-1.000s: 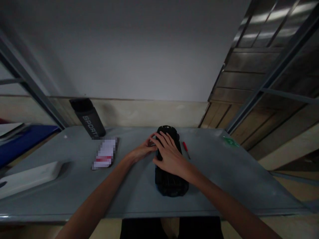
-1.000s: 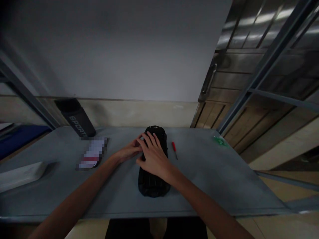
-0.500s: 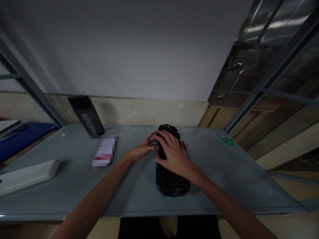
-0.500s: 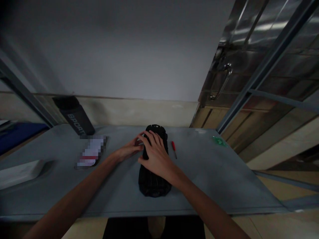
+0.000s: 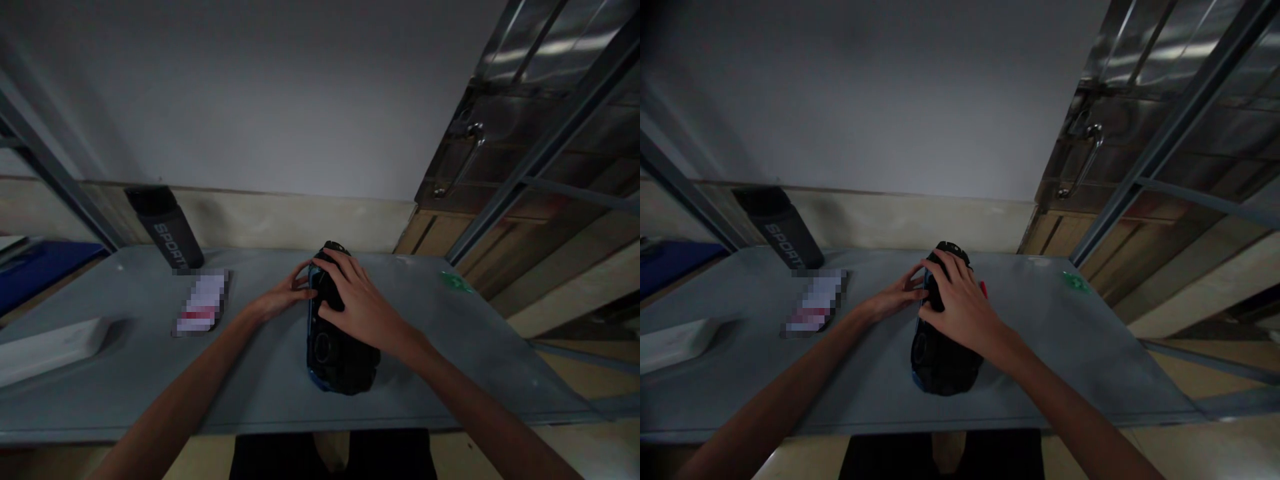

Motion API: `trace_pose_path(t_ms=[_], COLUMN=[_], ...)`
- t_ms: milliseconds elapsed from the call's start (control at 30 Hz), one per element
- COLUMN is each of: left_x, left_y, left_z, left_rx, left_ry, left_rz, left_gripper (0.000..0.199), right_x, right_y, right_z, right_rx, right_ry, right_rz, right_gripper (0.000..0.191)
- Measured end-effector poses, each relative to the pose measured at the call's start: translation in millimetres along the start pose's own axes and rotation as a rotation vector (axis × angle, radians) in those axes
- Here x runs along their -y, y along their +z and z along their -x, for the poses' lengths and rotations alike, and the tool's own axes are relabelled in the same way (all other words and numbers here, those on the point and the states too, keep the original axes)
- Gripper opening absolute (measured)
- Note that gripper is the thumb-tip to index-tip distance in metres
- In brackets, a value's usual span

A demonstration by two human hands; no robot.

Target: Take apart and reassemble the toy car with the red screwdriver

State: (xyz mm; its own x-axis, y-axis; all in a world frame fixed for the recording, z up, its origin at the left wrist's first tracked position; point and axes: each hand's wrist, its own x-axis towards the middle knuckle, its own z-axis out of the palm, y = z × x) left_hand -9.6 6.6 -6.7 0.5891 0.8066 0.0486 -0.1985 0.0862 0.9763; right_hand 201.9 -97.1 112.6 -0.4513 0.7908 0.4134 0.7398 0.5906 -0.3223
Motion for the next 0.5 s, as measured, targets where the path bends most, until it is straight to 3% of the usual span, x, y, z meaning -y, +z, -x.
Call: trace_pose_path(t_ms=[100, 300, 500], left_x=[-5.1, -9.4, -6.1], left_y=[2.5, 4.3, 2.6], left_z=[0.2, 1.4, -0.8], left_rx=[-0.008, 0.004, 0.032], left_ry=[-0.071, -0.062, -0.051], left_rz=[0.041, 0.036, 0.041], left_gripper=[0.108, 0.105, 0.104], right_x=[-2.2, -7.5, -11.8], right_y=[-9.9, -26.2, -43.9], right_z=[4.2, 14.4, 21.6], right_rx=[-0.036, -0.096, 0.079], right_ry=[-0.003, 0.057, 0.286], right_rz=[-0.005, -0.021, -0.156], right_gripper=[0.068, 0.065, 0.066])
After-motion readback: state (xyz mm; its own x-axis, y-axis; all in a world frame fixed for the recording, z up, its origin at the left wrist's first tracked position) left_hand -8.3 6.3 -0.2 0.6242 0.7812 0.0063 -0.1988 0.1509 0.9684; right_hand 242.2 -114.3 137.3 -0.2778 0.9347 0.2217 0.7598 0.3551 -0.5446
